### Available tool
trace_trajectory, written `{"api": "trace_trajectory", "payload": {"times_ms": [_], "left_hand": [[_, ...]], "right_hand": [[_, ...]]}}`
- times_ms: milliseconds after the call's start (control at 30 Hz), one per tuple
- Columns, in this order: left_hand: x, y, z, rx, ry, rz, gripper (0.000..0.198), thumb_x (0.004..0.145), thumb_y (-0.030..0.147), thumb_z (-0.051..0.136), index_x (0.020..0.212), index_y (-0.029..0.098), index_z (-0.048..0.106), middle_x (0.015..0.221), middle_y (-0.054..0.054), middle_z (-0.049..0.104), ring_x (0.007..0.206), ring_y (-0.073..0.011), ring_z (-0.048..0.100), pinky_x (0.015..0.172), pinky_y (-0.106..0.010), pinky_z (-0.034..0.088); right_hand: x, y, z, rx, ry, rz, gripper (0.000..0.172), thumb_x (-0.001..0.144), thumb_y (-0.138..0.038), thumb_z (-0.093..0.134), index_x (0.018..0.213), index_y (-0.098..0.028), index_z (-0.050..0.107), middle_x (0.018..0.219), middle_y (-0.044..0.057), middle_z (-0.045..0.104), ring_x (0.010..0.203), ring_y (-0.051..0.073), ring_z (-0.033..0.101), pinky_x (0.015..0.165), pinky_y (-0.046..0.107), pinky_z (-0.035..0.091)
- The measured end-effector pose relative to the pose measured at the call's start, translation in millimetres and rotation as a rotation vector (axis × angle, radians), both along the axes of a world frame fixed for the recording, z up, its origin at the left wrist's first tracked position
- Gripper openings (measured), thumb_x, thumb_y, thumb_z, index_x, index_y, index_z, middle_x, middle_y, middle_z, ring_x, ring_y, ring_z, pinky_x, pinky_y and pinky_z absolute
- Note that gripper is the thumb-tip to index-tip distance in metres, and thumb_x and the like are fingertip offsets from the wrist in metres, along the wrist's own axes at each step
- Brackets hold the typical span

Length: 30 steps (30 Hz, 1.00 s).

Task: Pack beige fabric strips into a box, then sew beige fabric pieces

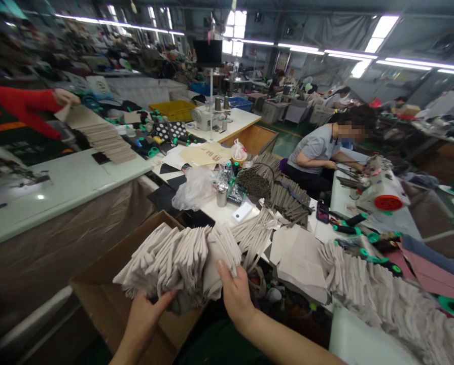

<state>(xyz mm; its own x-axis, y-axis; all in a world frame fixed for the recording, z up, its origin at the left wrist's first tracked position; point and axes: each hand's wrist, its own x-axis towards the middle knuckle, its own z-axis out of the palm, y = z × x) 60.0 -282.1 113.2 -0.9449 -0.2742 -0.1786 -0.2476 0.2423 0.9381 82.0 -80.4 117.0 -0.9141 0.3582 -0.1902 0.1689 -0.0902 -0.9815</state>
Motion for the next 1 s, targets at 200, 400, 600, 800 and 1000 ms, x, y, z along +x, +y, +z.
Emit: {"api": "trace_trajectory", "payload": {"times_ms": [200,400,600,800,1000], "left_hand": [[-8,12,16.1,-0.039,-0.114,-0.106,0.065,0.06,0.059,0.077,0.106,0.015,0.066,0.112,-0.016,0.074,0.113,-0.0391,0.065,0.103,-0.053,0.048],[-7,12,17.8,0.035,-0.132,-0.232,0.056,0.064,0.053,0.075,0.105,0.015,0.068,0.111,-0.014,0.074,0.108,-0.0351,0.067,0.093,-0.044,0.054],[-22,-6,20.8,0.005,-0.106,-0.238,0.051,0.074,0.061,0.065,0.095,0.016,0.073,0.099,-0.011,0.076,0.099,-0.0334,0.068,0.097,-0.044,0.051],[-30,-10,13.7,0.091,-0.161,-0.182,0.056,0.08,0.061,0.056,0.107,0.015,0.072,0.121,-0.013,0.072,0.129,-0.0342,0.056,0.118,-0.045,0.034],[-17,-8,-14.1,-0.141,-0.237,-0.214,0.072,0.073,0.058,0.068,0.129,0.014,0.058,0.132,-0.018,0.065,0.129,-0.0378,0.055,0.112,-0.05,0.04]], "right_hand": [[-25,-5,-7.4,0.199,0.087,0.222,0.052,0.082,-0.051,0.066,0.119,-0.015,0.069,0.121,0.013,0.07,0.121,0.029,0.061,0.11,0.042,0.043],[-39,-4,-15.2,0.263,-0.025,0.194,0.063,0.068,-0.048,0.077,0.122,-0.016,0.066,0.122,0.012,0.069,0.121,0.031,0.06,0.107,0.044,0.045],[-44,-7,-17.5,0.141,-0.102,0.201,0.051,0.079,-0.05,0.069,0.116,-0.015,0.068,0.121,0.013,0.071,0.119,0.03,0.063,0.106,0.042,0.047],[-46,-21,-19.2,0.135,-0.147,0.173,0.058,0.078,-0.05,0.073,0.124,-0.016,0.065,0.128,0.013,0.068,0.123,0.03,0.061,0.108,0.042,0.045],[-46,-46,-40.1,0.055,-0.135,0.199,0.067,0.076,-0.048,0.075,0.133,-0.017,0.06,0.132,0.012,0.066,0.129,0.029,0.056,0.113,0.044,0.04]]}}
